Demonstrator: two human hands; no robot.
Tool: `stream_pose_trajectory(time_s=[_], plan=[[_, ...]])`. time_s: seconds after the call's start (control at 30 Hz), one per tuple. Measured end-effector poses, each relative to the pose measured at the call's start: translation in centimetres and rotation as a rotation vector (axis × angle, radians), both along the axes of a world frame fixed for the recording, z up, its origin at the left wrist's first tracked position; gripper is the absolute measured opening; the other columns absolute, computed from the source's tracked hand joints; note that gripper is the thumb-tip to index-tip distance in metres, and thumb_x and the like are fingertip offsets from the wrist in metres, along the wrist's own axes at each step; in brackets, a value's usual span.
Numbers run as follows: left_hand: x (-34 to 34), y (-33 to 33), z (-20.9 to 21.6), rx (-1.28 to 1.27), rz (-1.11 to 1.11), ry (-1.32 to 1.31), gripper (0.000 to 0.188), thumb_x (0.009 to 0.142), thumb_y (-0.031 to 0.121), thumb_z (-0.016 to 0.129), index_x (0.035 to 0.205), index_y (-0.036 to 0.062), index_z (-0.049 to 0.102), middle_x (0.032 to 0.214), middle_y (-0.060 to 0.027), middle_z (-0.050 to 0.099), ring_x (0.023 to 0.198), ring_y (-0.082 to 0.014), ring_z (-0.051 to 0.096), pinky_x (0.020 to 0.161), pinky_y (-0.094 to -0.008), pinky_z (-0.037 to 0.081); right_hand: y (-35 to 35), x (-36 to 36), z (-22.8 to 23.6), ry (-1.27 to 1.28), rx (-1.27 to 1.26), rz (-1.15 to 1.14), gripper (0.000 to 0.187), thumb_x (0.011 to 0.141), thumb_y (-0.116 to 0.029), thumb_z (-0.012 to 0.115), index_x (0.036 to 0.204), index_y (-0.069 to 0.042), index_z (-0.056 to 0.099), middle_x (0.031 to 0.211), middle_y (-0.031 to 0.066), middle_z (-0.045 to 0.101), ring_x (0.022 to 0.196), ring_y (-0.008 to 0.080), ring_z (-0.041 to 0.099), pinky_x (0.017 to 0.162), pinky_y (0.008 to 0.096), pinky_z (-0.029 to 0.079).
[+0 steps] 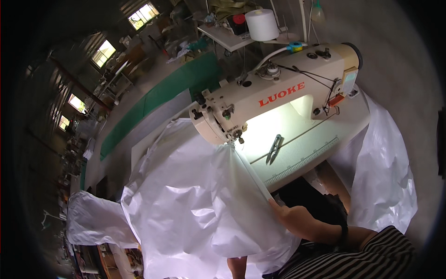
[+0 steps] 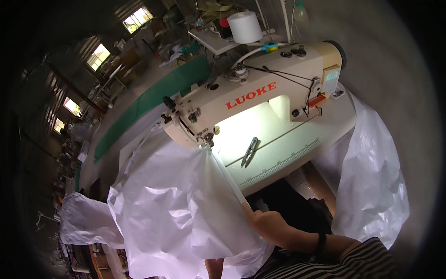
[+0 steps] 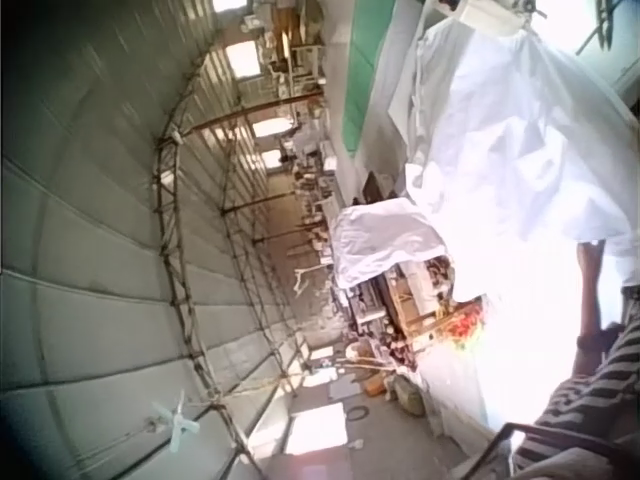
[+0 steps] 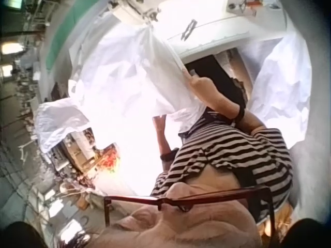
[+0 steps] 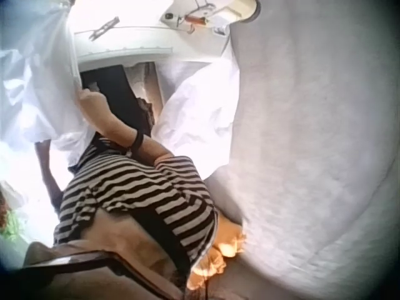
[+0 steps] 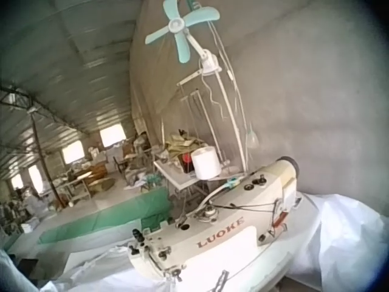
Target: Sewing large white plastic sheets together using an industrial sewing machine.
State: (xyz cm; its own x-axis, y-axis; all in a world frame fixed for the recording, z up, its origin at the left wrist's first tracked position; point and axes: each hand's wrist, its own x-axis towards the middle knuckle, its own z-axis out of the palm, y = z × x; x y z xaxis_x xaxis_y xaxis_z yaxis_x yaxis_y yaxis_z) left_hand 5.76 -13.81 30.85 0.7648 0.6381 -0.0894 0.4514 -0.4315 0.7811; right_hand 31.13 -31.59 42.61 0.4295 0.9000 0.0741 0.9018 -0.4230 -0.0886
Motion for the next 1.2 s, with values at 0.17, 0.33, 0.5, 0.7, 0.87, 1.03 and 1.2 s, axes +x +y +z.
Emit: stream_pose_trajectory(time_s=[0.17,0.33,0.5,0.7,0.87,1.03,1.2], plan=[[-0.1,0.8,-4.1,-0.066,0.18,-0.145,0.036,0.096,0.022,0.059,0.127,0.0028,0.055,0.117,-0.0161,0.062,0.104,-0.0296,0.062,0.087,-0.0397,0.049,-2.7,-1.3,-0.6,0.299,0.091,-0.036,0.069,0.082,-0.009,0.061,0.144,0.01,0.036,0.063,0.0084,0.06,0.047,0.0168,0.061,0.039,0.0284,0.047],[-1.6,3.5,-5.3,-0.112,0.44,-0.515,0.041,0.097,0.02,0.06,0.13,-0.0018,0.051,0.126,-0.0187,0.058,0.11,-0.0287,0.06,0.091,-0.0392,0.05,-2.8,-2.4,-0.9,0.356,0.119,0.053,0.063,0.089,-0.014,0.061,0.142,0.01,0.038,0.062,0.0053,0.058,0.042,0.0139,0.053,0.037,0.0268,0.041],[-5.9,6.0,-5.4,-0.152,0.73,-0.848,0.046,0.097,0.019,0.062,0.133,-0.0064,0.048,0.135,-0.0214,0.054,0.117,-0.0279,0.059,0.094,-0.0387,0.05,-2.0,-2.4,-1.1,0.396,0.184,0.062,0.065,0.089,-0.015,0.061,0.142,0.011,0.035,0.058,0.0036,0.055,0.041,0.0159,0.052,0.038,0.0278,0.042],[0.0,7.1,3.9,0.429,0.86,-0.544,0.069,0.098,0.032,0.061,0.146,-0.0061,0.031,0.144,-0.0245,0.048,0.127,-0.0293,0.053,0.1,-0.0399,0.048,1.4,-0.7,-1.6,0.095,0.066,0.067,0.069,0.083,-0.013,0.059,0.143,0.013,0.037,0.056,-0.0024,0.049,0.043,0.0093,0.049,0.037,0.0277,0.035],[4.5,7.8,11.1,0.696,0.587,-0.573,0.037,0.099,0.02,0.05,0.127,-0.0043,0.047,0.122,-0.0185,0.055,0.108,-0.0285,0.055,0.095,-0.0381,0.044,5.7,1.7,0.3,0.01,-0.043,0.042,0.068,0.083,-0.014,0.061,0.141,0.013,0.04,0.056,-0.0015,0.053,0.043,0.011,0.052,0.037,0.0296,0.037],[9.9,9.0,13.3,0.646,0.434,-0.668,0.015,0.099,0.008,0.044,0.108,-0.0041,0.047,0.101,-0.0136,0.05,0.094,-0.0253,0.049,0.091,-0.034,0.04,8.7,5.8,-1.1,0.158,0.163,-0.132,0.06,0.083,-0.016,0.063,0.135,0.01,0.048,0.059,-0.0004,0.061,0.051,0.0167,0.063,0.04,0.0304,0.044],[12.4,9.5,13.2,0.652,0.449,-0.577,0.014,0.099,0.006,0.047,0.108,-0.0051,0.049,0.096,-0.0126,0.051,0.083,-0.0233,0.049,0.081,-0.0322,0.044,12.5,10.1,-1.4,0.016,0.014,-0.114,0.058,0.084,-0.014,0.064,0.137,0.006,0.049,0.062,-0.0007,0.063,0.052,0.0174,0.064,0.041,0.0302,0.044]])
